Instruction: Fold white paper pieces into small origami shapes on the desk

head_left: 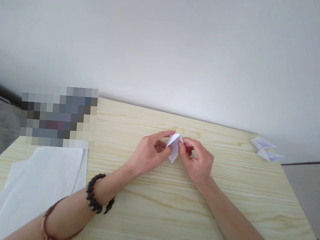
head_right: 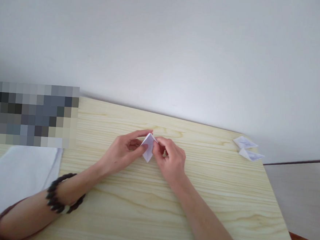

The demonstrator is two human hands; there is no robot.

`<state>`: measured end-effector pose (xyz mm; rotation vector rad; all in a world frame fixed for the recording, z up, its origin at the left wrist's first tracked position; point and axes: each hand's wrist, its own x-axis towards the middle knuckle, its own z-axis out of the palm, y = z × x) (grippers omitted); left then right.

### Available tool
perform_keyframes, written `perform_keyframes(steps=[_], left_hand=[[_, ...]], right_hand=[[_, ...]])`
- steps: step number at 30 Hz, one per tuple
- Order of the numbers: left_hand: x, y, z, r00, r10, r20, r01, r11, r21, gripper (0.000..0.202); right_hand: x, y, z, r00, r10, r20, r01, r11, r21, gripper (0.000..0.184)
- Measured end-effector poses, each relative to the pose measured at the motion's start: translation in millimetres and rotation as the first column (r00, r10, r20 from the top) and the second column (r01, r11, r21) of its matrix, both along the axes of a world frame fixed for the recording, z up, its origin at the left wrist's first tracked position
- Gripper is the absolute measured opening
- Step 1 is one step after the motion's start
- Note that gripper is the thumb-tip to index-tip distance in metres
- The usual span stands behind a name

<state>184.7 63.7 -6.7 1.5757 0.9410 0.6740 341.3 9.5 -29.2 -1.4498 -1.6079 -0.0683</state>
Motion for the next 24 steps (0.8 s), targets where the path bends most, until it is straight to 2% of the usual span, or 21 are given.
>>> perform_keyframes(steps=[3, 6, 9, 16, 19, 21, 24], left_hand=[[-1, 4, -1.2, 1.0, 0.004, 0.001, -0.004, 0.999, -0.051, 0.036], [-2, 6, -3.0, 1.0, 0.014, 0.02, -0.012, 0.996, -0.089, 0.03], [-5, 8, -5.2, 0.997, -0.002, 0.076, 0.008, 0.997, -0.071, 0.03], [-10, 14, -7.3, 0.945, -0.068, 0.321, 0.131, 0.975, -0.179, 0.048], [-13, 17, -7.5, 0.913, -0.093, 0.397, 0.184, 0.963, -0.198, 0.046], [-15, 18, -6.6, 0.895, -0.089, 0.436, 0.209, 0.949, -0.235, 0.042], [-16, 18, -3.6, 0.87, -0.079, 0.487, 0.257, 0.915, -0.31, 0.04]], right_hand=[[0, 1, 1.2, 0.998, 0.047, 0.039, -0.048, 0.998, 0.035, 0.008], [0, 1, 0.9, 0.992, 0.11, 0.055, -0.108, 0.994, -0.034, 0.011], [1, 1, 0.9, 0.987, 0.157, 0.03, -0.152, 0.981, -0.116, 0.019], [8, 0, 3.4, 0.92, 0.233, -0.315, -0.313, 0.92, -0.235, 0.023], [9, -1, 2.4, 0.865, 0.254, -0.432, -0.384, 0.89, -0.245, 0.025], [9, -1, 2.0, 0.839, 0.262, -0.476, -0.41, 0.88, -0.239, 0.027], [9, 0, 2.8, 0.854, 0.261, -0.449, -0.393, 0.891, -0.228, 0.026]])
